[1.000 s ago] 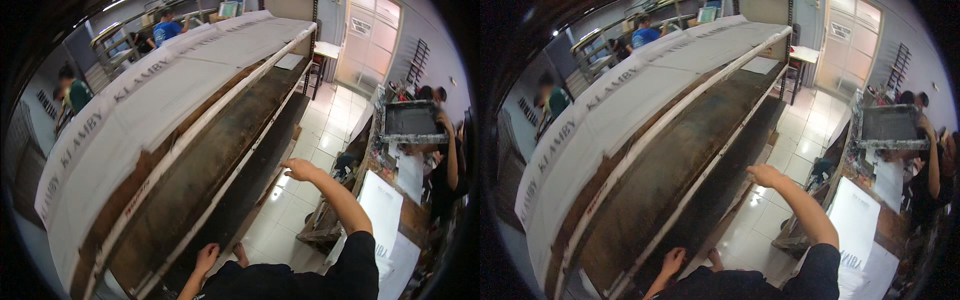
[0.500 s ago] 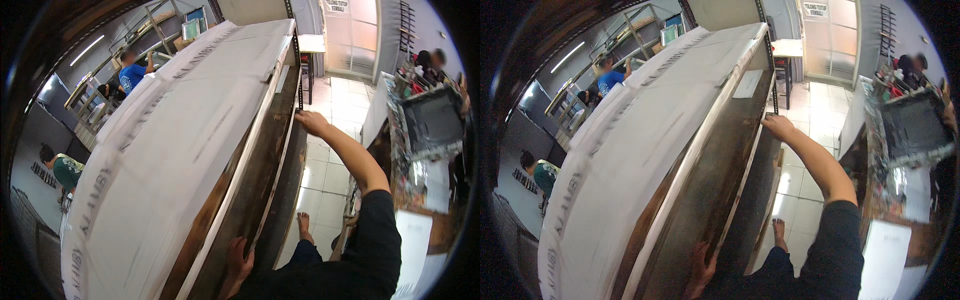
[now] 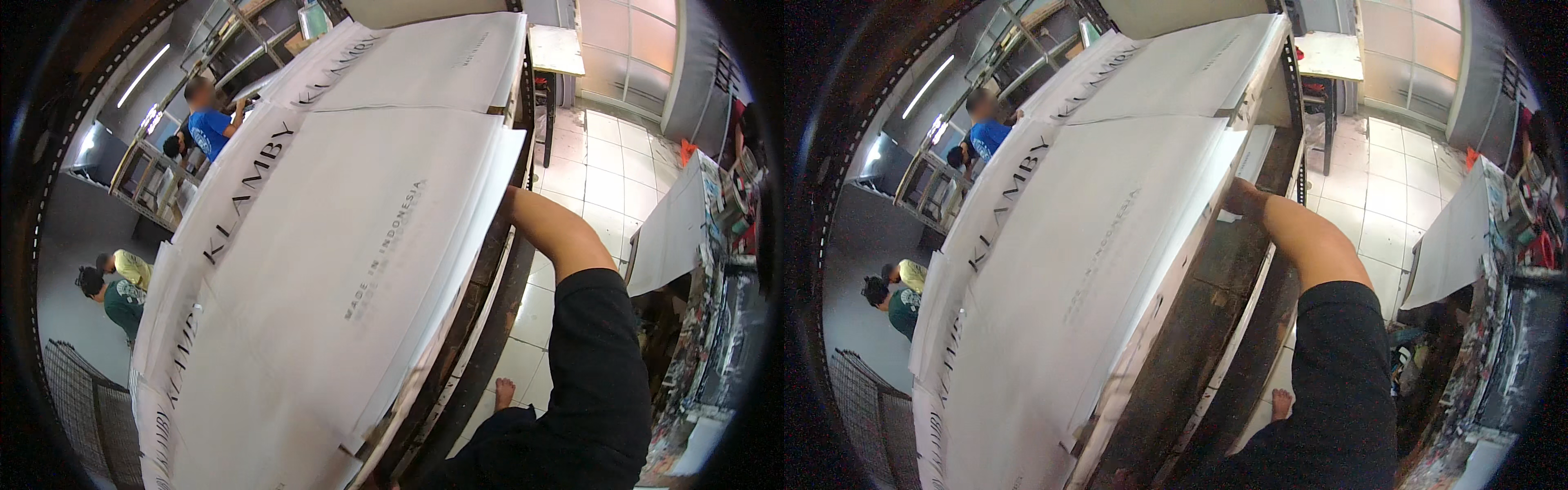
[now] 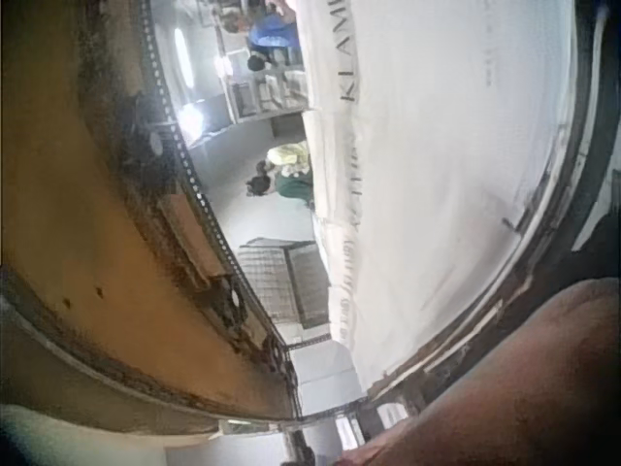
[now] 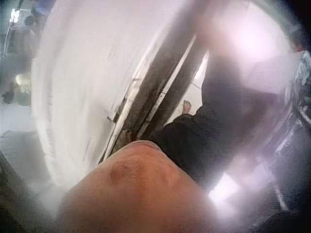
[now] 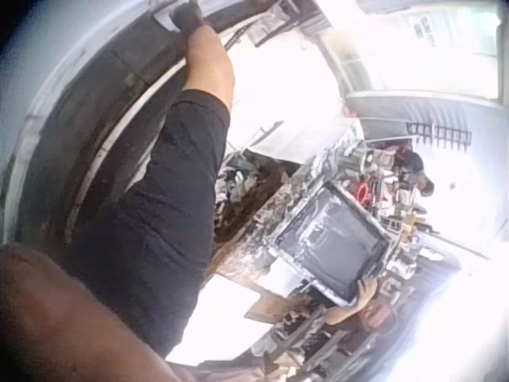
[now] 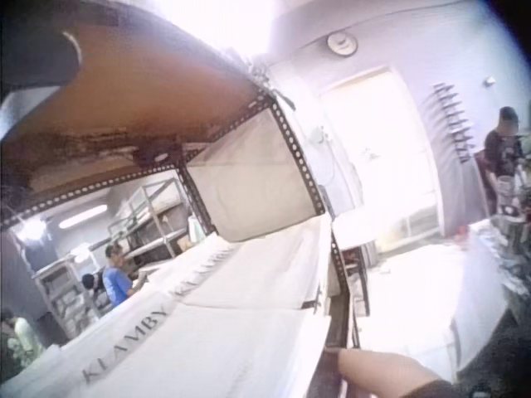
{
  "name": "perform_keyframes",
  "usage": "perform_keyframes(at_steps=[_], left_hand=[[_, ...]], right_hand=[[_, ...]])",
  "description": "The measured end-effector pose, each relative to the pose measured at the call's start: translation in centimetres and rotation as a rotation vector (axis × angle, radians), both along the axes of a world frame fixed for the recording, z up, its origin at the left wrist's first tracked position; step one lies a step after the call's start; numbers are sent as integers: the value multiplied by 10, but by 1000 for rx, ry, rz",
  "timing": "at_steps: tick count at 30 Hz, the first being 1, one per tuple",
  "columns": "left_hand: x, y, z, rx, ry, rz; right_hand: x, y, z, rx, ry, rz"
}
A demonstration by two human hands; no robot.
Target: The person sits on the floor and repeatedly folds white plastic shopping bags with 'KLAMBY' printed on them. They pick up a stack, fold each bag individually, and place the folded stack on a nearby wooden shelf.
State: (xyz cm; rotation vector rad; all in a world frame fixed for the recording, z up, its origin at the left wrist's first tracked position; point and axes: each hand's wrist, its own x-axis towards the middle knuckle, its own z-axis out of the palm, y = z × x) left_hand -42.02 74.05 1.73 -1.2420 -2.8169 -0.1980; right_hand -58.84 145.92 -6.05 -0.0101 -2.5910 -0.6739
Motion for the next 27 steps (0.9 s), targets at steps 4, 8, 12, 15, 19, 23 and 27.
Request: perform_keyframes(at_steps=[4,8,12,15,19,23,27], left_hand=[[-6,21,3,-20,-12,26],[-13,35,5,-34,-18,35],[-17,42,7,-26,-15,46],[-23,47,3,-7,-13,45],[-44,58,-7,56,-32,54],[-84,101,3,148,-123,121],[-60,142,95,383,-130,-397]], right_hand=[[-1,23,4,-37,-13,48],[3,31,0,-68,-22,75],[10,26,1,-79,-11,101],[15,5,18,-101,54,151],[25,-98,67,-188,256,390],[84,-257,142,-251,180,549],[198,-385,188,-288,-107,405]])
